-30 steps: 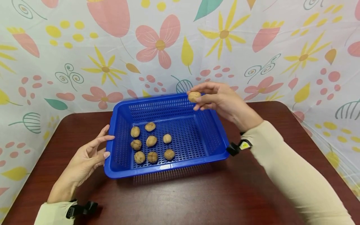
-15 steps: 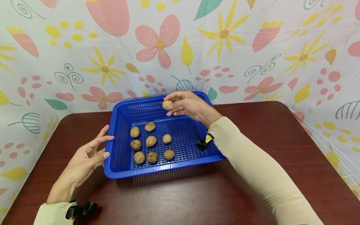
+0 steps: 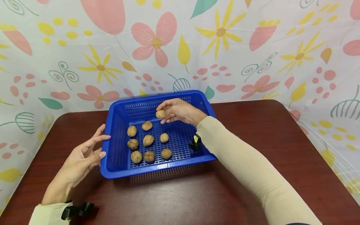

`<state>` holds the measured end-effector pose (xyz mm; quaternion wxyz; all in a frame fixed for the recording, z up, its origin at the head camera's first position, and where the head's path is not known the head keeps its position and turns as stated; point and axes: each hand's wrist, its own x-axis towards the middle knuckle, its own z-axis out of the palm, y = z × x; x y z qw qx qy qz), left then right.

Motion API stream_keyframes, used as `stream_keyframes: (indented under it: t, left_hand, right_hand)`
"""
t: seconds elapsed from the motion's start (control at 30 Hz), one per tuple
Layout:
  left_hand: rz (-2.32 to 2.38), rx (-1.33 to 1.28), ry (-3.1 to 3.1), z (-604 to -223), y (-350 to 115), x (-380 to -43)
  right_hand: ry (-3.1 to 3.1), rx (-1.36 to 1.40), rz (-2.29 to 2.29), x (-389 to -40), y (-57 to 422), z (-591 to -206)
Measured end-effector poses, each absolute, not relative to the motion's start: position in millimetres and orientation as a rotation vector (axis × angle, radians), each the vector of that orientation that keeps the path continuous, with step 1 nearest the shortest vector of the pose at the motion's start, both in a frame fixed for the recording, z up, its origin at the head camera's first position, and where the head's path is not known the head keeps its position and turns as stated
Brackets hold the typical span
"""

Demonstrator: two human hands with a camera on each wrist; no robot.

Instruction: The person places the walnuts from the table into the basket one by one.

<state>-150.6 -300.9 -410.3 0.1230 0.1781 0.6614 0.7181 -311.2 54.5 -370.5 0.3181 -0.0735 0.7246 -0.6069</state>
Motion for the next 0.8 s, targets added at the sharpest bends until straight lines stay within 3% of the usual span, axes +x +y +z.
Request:
stream_keyframes:
  t: [0.8]
  left_hand:
    - [2.117,0.525,1.902,-410.6,-301.2,-151.5]
  right_hand:
    - [2.032,-0.129,-1.339,-315.2,46.0,-395.4]
